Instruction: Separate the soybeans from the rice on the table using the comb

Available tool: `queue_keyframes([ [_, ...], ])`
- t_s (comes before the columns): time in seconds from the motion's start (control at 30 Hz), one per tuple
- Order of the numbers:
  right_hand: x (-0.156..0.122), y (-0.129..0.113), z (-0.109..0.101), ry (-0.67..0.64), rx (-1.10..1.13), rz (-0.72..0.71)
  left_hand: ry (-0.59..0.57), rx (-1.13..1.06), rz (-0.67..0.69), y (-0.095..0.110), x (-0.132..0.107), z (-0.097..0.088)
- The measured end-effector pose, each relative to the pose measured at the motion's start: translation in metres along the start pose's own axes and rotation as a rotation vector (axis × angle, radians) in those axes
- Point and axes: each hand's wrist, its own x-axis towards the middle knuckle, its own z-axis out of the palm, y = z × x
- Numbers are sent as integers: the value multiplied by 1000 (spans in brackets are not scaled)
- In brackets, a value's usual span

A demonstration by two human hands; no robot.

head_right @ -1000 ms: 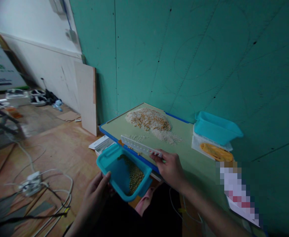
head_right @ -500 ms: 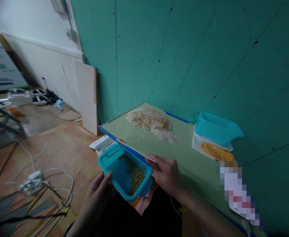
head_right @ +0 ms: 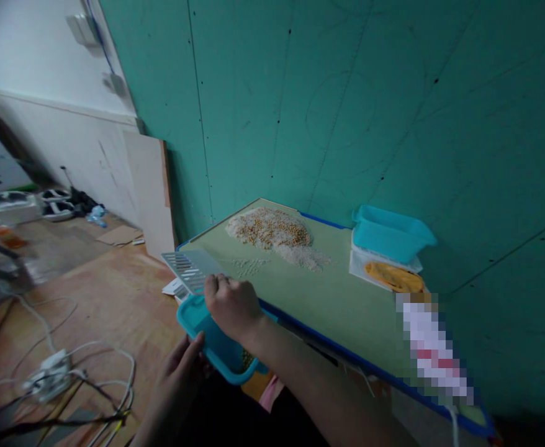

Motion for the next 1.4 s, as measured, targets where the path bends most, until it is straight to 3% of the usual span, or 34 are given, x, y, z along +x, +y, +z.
queue_keyframes([
  [0.23, -8, -10, -13, -61, -172, 159, -10, -5, -5, 1, 0, 1],
  [0.7, -71, 42, -43, -192, -195, 405, -53, -3, -13, -4, -1, -4],
  [1.17, -89, 114, -32, -62, -277, 528, -62, -16, -8, -7, 3, -9],
  [1.4, -90, 139, -33, 101, -43, 705, -71, 18, 6, -13, 8, -11],
])
